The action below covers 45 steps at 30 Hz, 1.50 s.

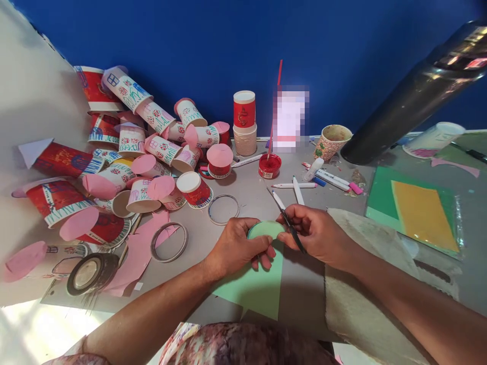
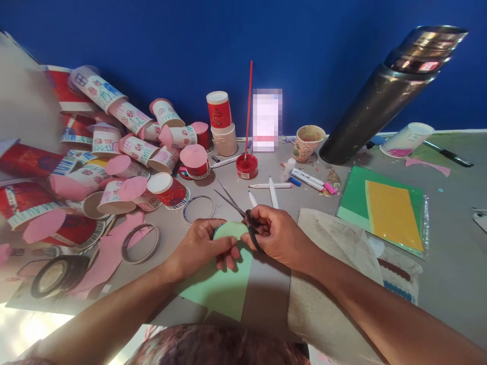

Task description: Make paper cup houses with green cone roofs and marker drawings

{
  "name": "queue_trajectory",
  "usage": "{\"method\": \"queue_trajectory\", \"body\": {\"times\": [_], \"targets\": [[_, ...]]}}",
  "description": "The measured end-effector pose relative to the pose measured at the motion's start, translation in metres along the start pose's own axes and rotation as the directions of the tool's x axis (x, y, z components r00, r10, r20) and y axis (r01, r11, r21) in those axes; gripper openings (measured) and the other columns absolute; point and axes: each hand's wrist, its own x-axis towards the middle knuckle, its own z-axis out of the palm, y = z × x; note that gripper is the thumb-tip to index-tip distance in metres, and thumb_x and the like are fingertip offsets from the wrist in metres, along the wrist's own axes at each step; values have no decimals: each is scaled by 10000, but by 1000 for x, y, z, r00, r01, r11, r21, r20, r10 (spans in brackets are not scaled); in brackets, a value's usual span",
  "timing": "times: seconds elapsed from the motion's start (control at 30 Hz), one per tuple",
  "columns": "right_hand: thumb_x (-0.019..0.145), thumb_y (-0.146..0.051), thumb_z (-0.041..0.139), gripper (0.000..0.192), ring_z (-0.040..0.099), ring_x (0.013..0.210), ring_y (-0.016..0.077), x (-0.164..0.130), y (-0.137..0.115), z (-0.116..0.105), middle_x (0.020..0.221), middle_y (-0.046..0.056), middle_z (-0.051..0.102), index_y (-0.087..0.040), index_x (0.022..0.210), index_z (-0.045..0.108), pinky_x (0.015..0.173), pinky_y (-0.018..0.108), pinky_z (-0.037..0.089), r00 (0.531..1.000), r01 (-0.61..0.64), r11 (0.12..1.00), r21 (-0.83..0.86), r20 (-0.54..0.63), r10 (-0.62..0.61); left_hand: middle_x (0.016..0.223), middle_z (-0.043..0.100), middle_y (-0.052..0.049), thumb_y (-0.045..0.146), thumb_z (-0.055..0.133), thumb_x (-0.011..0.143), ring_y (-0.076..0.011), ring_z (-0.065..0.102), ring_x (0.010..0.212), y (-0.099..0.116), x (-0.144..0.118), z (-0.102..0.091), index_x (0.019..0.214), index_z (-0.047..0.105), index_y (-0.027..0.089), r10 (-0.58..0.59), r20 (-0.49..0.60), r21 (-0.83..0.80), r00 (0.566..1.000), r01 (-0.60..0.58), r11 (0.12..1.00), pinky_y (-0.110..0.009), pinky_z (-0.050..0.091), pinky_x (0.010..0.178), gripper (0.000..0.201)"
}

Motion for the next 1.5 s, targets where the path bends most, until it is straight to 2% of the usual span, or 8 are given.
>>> {"method": "queue_trajectory", "body": {"times": [0.33, 0.53, 0.83, 0.93, 1.1, 1.23, 1.4, 1.5], "targets": [[685, -249, 715, 182, 427, 566, 85, -6, 0, 7, 677, -61, 554, -197, 792, 577, 506, 214, 323, 999, 51, 999, -9, 2, -51, 502, 657, -23, 220, 547, 640, -110, 583, 436, 1, -1, 3, 636, 590, 170, -42, -44, 138, 998, 48, 989, -196, 433, 456, 66], [703, -294, 705, 193, 452, 598, 92, -7, 0, 6, 724, -35, 603, -189, 800, 575, 541, 218, 368, 997, 63, 994, -90, -30, -66, 512, 669, -20, 210, 530, 644, -104, 574, 437, 1, -1, 2, 655, 613, 169, -37, -35, 165, 999, 42, 985, -193, 433, 461, 93], [689, -313, 685, 185, 403, 556, 86, -7, -3, 8, 674, -43, 574, -202, 761, 555, 511, 226, 338, 995, 76, 986, -150, -46, -84, 514, 671, -29, 188, 525, 638, -107, 598, 439, -2, -2, -1, 617, 596, 164, -47, -40, 181, 998, 54, 982, -178, 428, 447, 77], [694, -327, 675, 190, 420, 567, 94, -5, -3, 5, 677, -39, 572, -199, 782, 566, 518, 231, 347, 995, 68, 985, -156, -61, -78, 592, 714, -63, 216, 569, 668, -126, 641, 470, 1, -2, -5, 663, 604, 150, -25, 21, 63, 999, 24, 998, -181, 431, 436, 75], [690, -334, 673, 198, 461, 583, 114, -5, -8, -3, 672, -33, 568, -205, 802, 574, 532, 244, 377, 992, 68, 985, -157, -91, -83, 661, 733, -115, 520, 608, 820, -178, 667, 440, 2, 3, -15, 743, 614, 126, -52, 98, -258, 994, 76, 963, -214, 433, 348, 402], [669, -284, 690, 196, 519, 620, 131, -5, -9, -5, 713, -20, 606, -213, 825, 598, 574, 254, 440, 979, 129, 973, -190, -129, -155, 680, 744, -99, 427, 762, 741, -165, 669, 443, 2, 4, -17, 739, 621, 121, -50, 118, -314, 992, 85, 946, -199, 438, 334, 336], [674, -307, 749, 281, 624, 736, 172, -3, -12, -9, 864, 29, 697, -219, 914, 634, 624, 266, 499, 970, 112, 988, -106, -203, -132, 537, 704, -63, 362, 814, 730, -110, 574, 355, 4, 0, -15, 843, 650, 120, 6, -4, -209, 1000, -7, 978, -165, 384, 342, 314], [669, -398, 803, 366, 624, 678, 162, -2, -17, -14, 819, 24, 706, -218, 935, 628, 624, 271, 515, 980, 47, 999, 9, -196, -44, 543, 716, -81, 371, 774, 769, -92, 546, 345, 5, -1, -17, 828, 648, 123, 31, -77, -161, 997, -43, 986, -153, 368, 349, 284]]}}
